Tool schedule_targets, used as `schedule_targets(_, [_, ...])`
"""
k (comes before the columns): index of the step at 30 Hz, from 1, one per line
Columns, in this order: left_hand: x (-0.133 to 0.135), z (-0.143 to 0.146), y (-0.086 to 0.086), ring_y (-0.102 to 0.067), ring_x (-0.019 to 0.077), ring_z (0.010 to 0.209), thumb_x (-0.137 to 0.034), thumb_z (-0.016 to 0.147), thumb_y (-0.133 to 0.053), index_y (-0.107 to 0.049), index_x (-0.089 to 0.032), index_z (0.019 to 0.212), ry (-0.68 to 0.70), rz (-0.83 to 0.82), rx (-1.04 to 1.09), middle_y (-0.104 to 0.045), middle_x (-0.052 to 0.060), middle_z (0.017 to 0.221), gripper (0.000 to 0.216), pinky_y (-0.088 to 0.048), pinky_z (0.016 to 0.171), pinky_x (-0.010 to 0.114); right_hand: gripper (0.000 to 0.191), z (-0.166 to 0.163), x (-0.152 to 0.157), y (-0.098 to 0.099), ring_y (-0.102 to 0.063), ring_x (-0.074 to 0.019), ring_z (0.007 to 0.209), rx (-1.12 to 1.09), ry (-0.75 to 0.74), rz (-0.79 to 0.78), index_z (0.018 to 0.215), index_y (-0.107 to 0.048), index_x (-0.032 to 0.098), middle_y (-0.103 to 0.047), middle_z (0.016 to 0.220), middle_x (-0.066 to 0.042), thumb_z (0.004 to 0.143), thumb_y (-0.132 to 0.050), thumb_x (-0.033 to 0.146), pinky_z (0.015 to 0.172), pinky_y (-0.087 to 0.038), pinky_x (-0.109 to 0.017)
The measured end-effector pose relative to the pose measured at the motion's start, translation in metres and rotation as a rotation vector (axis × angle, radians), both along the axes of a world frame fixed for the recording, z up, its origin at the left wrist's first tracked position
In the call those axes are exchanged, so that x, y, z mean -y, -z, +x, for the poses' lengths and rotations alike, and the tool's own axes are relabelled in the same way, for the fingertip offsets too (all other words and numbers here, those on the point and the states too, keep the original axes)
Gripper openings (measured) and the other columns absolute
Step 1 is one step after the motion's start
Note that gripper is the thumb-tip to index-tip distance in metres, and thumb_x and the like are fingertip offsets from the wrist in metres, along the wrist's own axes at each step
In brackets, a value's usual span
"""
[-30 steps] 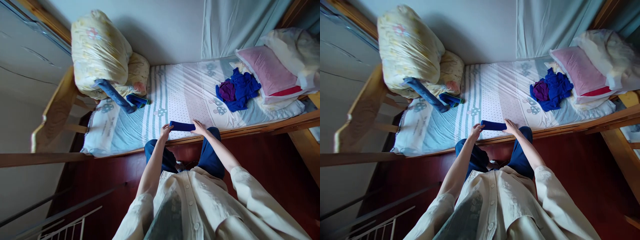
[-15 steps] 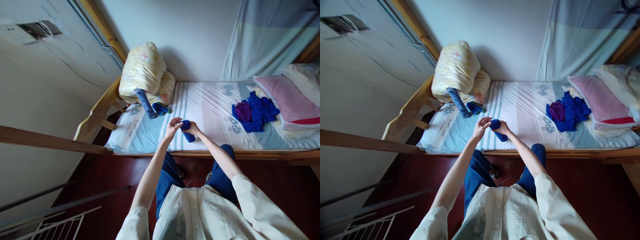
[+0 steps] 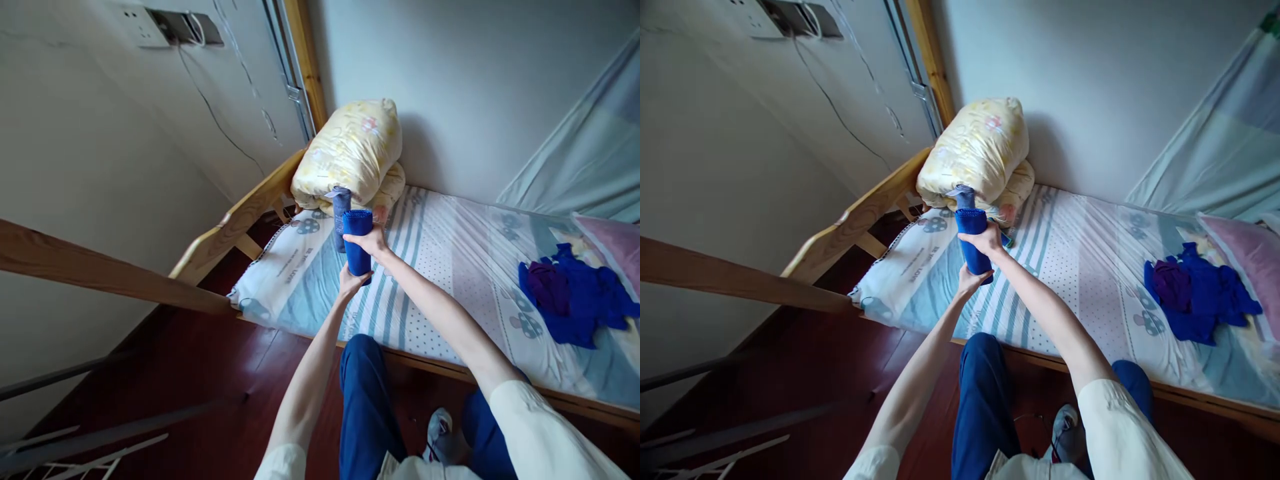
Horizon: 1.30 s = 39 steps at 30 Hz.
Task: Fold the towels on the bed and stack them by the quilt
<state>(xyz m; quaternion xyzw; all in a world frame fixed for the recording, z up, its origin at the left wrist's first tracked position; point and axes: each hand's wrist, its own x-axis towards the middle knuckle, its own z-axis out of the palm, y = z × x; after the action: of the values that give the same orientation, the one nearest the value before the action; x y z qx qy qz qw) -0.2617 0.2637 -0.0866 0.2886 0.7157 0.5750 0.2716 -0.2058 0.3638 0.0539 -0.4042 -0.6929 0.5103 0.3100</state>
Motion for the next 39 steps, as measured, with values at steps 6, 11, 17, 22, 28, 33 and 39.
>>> schedule_targets(6, [-0.046,-0.069,0.026,-0.069,0.0283,0.085,-0.04,0.048,-0.088,-0.068,-0.018,0.094,-0.051,0.018,0.009,-0.071,0.003,0.079,0.055,-0.056,0.079,0.04,0.038,-0.076,-0.044,0.025,-0.077,-0.026,0.093,0.04,-0.014,0.036,0.086,-0.072,0.017,-0.08,0.094,-0.009,0.062,-0.088,0.041,0.081,-0.062,-0.033])
schedule_targets(11, [-0.064,-0.102,0.067,-0.068,0.0288,0.082,-0.037,0.047,-0.088,-0.068,-0.018,0.094,-0.043,0.008,0.065,-0.071,0.004,0.08,0.054,-0.054,0.078,0.042,0.038,-0.105,-0.064,0.069,-0.077,-0.0262,0.093,0.072,-0.001,0.048,0.087,-0.072,0.018,-0.08,0.096,-0.009,0.063,-0.088,0.043,0.08,-0.062,-0.033])
schedule_targets(17, [-0.078,-0.115,0.102,-0.068,0.029,0.082,-0.031,0.046,-0.088,-0.067,-0.018,0.093,-0.058,-0.041,0.112,-0.07,0.005,0.079,0.053,-0.055,0.078,0.042,0.042,-0.124,-0.082,0.11,-0.076,-0.0277,0.098,0.124,0.0,0.034,0.096,-0.073,0.016,-0.079,0.101,-0.012,0.065,-0.087,0.04,0.085,-0.062,-0.037])
schedule_targets(22, [-0.088,-0.13,0.105,-0.068,0.0311,0.086,-0.033,0.046,-0.09,-0.067,-0.016,0.094,-0.061,-0.051,0.055,-0.07,0.005,0.08,0.055,-0.056,0.078,0.041,0.047,-0.14,-0.096,0.118,-0.075,-0.0286,0.103,0.137,0.017,0.025,0.1,-0.072,0.015,-0.078,0.107,-0.013,0.065,-0.088,0.043,0.089,-0.062,-0.039])
schedule_targets(28, [-0.092,-0.14,0.113,-0.069,0.0301,0.086,-0.032,0.046,-0.09,-0.067,-0.017,0.096,-0.032,-0.087,0.057,-0.071,0.005,0.081,0.057,-0.056,0.079,0.041,0.052,-0.146,-0.104,0.127,-0.074,-0.0304,0.105,0.142,0.019,0.004,0.102,-0.071,0.014,-0.076,0.107,-0.015,0.064,-0.09,0.044,0.089,-0.062,-0.041])
schedule_targets(33, [-0.092,-0.139,0.116,-0.068,0.0305,0.086,-0.031,0.046,-0.092,-0.068,-0.017,0.098,-0.033,-0.082,0.075,-0.072,0.006,0.085,0.059,-0.055,0.078,0.041,0.056,-0.144,-0.107,0.133,-0.074,-0.0312,0.104,0.185,0.054,-0.02,0.102,-0.07,0.014,-0.076,0.107,-0.015,0.062,-0.091,0.048,0.089,-0.062,-0.043])
schedule_targets(39, [-0.087,-0.139,0.116,-0.068,0.0311,0.095,-0.035,0.047,-0.092,-0.066,-0.019,0.107,-0.018,-0.068,0.051,-0.071,0.005,0.093,0.067,-0.054,0.085,0.041,0.06,-0.141,-0.111,0.149,-0.073,-0.0316,0.108,0.194,0.041,0.044,0.107,-0.068,0.016,-0.075,0.11,-0.015,0.064,-0.089,0.052,0.091,-0.061,-0.045])
